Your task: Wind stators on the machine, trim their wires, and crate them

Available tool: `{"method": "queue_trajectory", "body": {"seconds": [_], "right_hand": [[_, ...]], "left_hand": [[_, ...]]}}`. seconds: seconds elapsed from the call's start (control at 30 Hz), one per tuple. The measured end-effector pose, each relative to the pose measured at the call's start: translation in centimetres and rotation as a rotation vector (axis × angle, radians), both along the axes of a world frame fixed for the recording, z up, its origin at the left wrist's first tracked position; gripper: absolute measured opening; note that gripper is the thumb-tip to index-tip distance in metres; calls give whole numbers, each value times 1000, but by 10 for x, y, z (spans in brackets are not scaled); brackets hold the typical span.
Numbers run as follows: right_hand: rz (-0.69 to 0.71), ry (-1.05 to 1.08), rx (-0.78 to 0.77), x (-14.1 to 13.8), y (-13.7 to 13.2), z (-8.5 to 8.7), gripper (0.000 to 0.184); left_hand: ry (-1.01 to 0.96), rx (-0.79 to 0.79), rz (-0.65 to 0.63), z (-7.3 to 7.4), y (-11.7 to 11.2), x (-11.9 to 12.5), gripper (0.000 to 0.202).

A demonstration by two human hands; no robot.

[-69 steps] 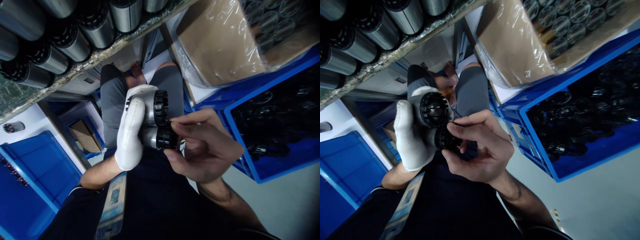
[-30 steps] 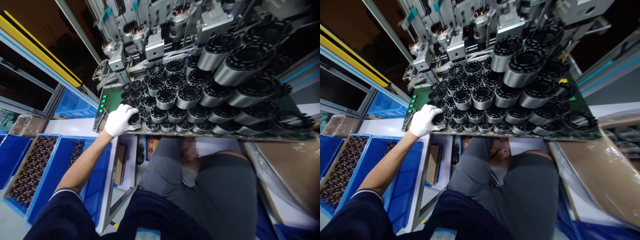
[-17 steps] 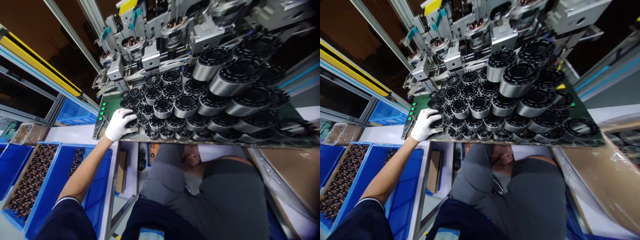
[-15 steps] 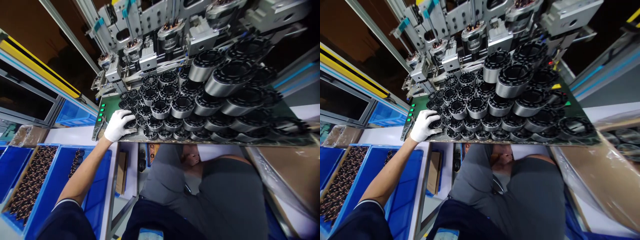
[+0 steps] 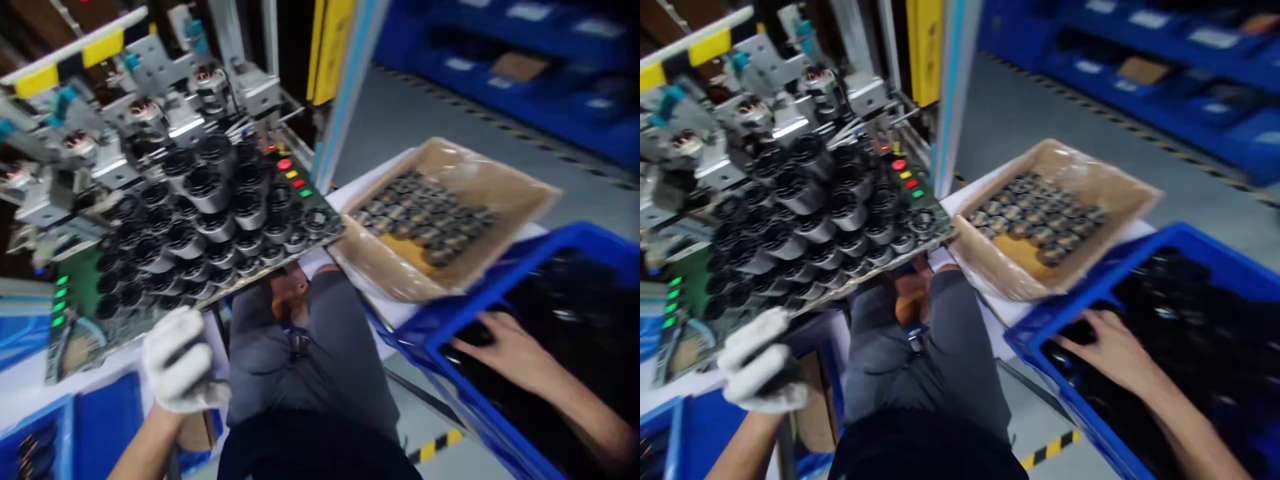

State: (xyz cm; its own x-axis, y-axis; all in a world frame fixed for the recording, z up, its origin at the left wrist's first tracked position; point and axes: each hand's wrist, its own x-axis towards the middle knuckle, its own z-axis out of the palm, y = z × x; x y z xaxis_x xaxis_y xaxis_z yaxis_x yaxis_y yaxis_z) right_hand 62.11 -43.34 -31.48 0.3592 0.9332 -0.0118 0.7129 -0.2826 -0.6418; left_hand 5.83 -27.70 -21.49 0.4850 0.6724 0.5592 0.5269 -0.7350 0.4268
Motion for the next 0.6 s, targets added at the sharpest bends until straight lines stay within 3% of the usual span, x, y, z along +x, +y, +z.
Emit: {"method": "queue_trajectory", "body": {"seconds": [0.03,0.1,0.2,0.3,0.33,0.47,0.6], "right_hand": [[-10,-21,-45,9,-5,-11,33],[-7,-47,-129,23,-10,-28,36],[4,-72,-243,32,-14,-39,39],[52,-61,-354,38,-15,-37,44],[84,-44,-389,41,-15,-35,42],[215,42,-496,57,-17,-25,34],[285,144,-520,68,-18,-12,36]], "left_hand": [[-66,139,-146,4,-1,37,51],[-10,127,-313,22,2,116,43],[201,-44,-339,53,20,228,38],[595,-123,-236,64,53,322,38],[747,-125,-211,61,66,350,40],[972,-187,-172,28,113,436,35],[1165,-295,-134,-5,141,478,37]]}}
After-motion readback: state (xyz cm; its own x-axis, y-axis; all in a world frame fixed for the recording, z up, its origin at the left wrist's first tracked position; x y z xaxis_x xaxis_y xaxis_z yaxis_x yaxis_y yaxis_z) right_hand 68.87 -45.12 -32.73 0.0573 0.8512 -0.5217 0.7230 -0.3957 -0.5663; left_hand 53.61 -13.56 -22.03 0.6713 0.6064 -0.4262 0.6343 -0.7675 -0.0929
